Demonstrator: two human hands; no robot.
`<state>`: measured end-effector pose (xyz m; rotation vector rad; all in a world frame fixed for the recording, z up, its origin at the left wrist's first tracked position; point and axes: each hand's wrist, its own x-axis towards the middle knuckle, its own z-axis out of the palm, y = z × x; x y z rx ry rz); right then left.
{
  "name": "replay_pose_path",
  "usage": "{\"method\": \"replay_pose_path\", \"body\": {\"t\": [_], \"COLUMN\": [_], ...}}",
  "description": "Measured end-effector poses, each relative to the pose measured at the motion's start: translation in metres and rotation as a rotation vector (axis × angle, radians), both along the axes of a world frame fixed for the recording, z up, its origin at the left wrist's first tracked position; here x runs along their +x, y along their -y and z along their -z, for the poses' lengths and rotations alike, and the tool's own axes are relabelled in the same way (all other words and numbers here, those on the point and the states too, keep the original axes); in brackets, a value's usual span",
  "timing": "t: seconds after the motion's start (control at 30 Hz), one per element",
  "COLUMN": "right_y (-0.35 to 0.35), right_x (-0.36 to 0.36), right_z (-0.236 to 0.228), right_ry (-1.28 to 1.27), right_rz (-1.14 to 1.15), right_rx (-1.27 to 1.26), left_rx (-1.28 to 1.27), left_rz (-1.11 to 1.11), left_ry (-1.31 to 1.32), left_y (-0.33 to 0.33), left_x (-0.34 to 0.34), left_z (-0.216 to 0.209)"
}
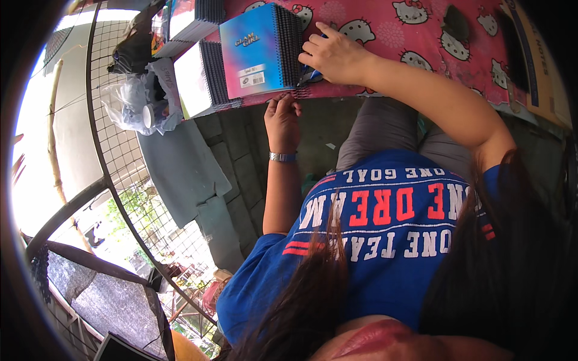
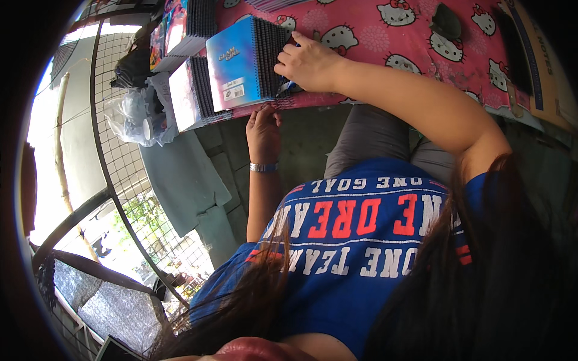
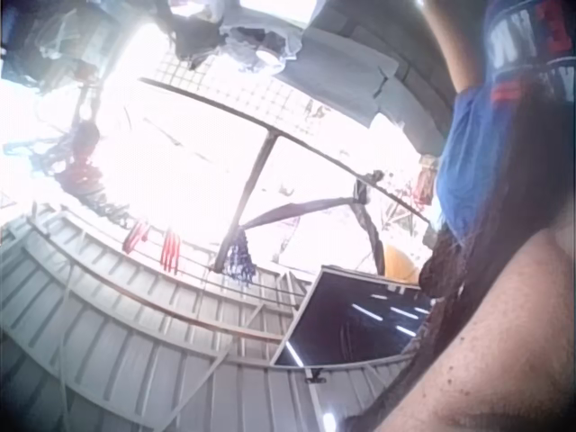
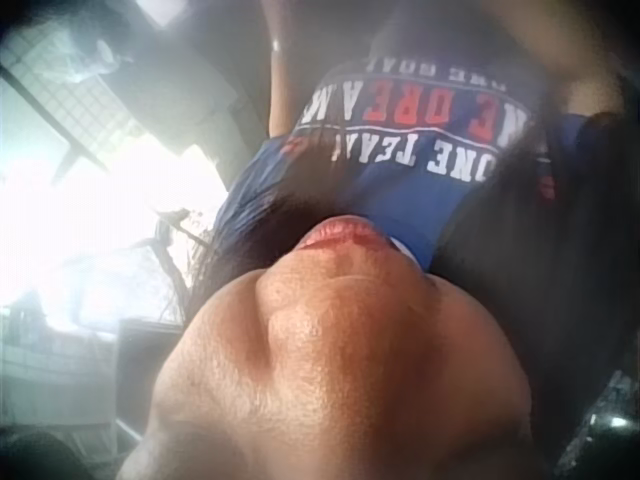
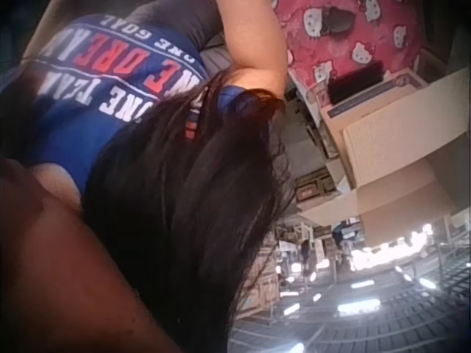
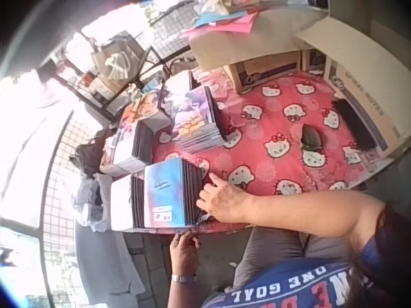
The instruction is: The person threads a spiral binding coil through the holes of notebooks one by one. They use a pair of pliers to cut the wire and then stack the finished notebooks into piles on a table.
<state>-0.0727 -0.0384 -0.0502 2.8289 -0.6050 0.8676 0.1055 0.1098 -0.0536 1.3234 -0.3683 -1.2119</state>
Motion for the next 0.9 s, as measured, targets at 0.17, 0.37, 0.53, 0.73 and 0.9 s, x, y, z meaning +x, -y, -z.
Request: {"method": "replay_pose_path", "body": {"t": [0.17, 0.37, 0.53, 0.73, 0.9], "right_y": [-0.004, -0.006, 0.005, -0.010, -0.007], "right_x": [0.007, 0.014, -0.003, 0.017, 0.008], "right_z": [0.000, 0.003, 0.018, 0.008, 0.011], "right_ry": [-0.095, -0.316, 0.032, -0.279, -0.278], "right_rz": [-0.017, 0.041, -0.014, 0.004, 0.051], "right_rx": [0.078, 0.290, -0.001, 0.178, 0.283], "left_rx": [-0.002, -0.002, 0.009, -0.002, -0.007], "left_rz": [0.024, 0.078, -0.003, 0.039, 0.029], "left_ry": [-0.001, 0.176, -0.059, 0.050, 0.046], "left_y": [0.002, 0.002, -0.003, 0.003, 0.001], "left_x": [-0.006, 0.001, 0.004, -0.001, 0.003], "left_z": [0.003, 0.015, 0.017, 0.021, 0.023]}}
